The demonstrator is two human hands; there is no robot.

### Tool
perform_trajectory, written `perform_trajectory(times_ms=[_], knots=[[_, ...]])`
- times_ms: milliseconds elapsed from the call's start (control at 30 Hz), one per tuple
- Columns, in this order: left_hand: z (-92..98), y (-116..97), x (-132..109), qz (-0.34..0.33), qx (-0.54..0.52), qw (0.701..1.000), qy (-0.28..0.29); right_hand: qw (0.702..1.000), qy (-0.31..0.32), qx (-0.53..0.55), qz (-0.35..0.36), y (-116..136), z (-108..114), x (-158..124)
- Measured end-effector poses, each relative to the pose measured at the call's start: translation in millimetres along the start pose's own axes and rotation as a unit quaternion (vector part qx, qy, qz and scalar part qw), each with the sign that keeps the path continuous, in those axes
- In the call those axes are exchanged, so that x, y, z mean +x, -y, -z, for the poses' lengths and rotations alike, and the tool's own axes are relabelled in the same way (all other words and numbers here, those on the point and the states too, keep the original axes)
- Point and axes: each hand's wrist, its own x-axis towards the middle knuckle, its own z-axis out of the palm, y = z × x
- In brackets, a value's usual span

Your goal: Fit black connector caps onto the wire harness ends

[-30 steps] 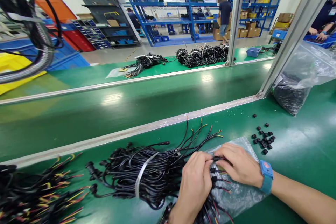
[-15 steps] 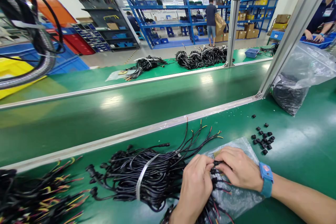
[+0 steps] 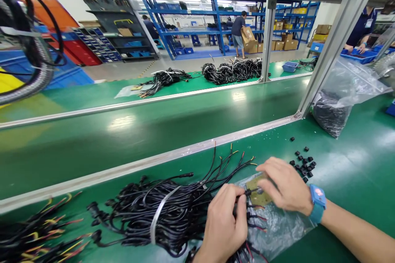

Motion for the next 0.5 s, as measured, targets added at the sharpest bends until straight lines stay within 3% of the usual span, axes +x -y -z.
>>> perform_trajectory(times_ms=[67,200,333,500], knots=[[2.8,-4,-1,-0.053,0.013,0.998,0.008,0.99,0.011,-0.122,-0.074,-10,13,1],[2.2,-5,0,-0.104,0.113,0.988,-0.004,0.923,0.066,-0.324,-0.196,-28,24,-6],[-4.4,6,3,-0.054,0.24,0.969,-0.023,0.899,0.102,-0.361,-0.227,-33,21,-12],[-11.5,19,3,-0.01,0.298,0.954,0.016,0.896,0.137,-0.357,-0.227,-35,19,-10]])
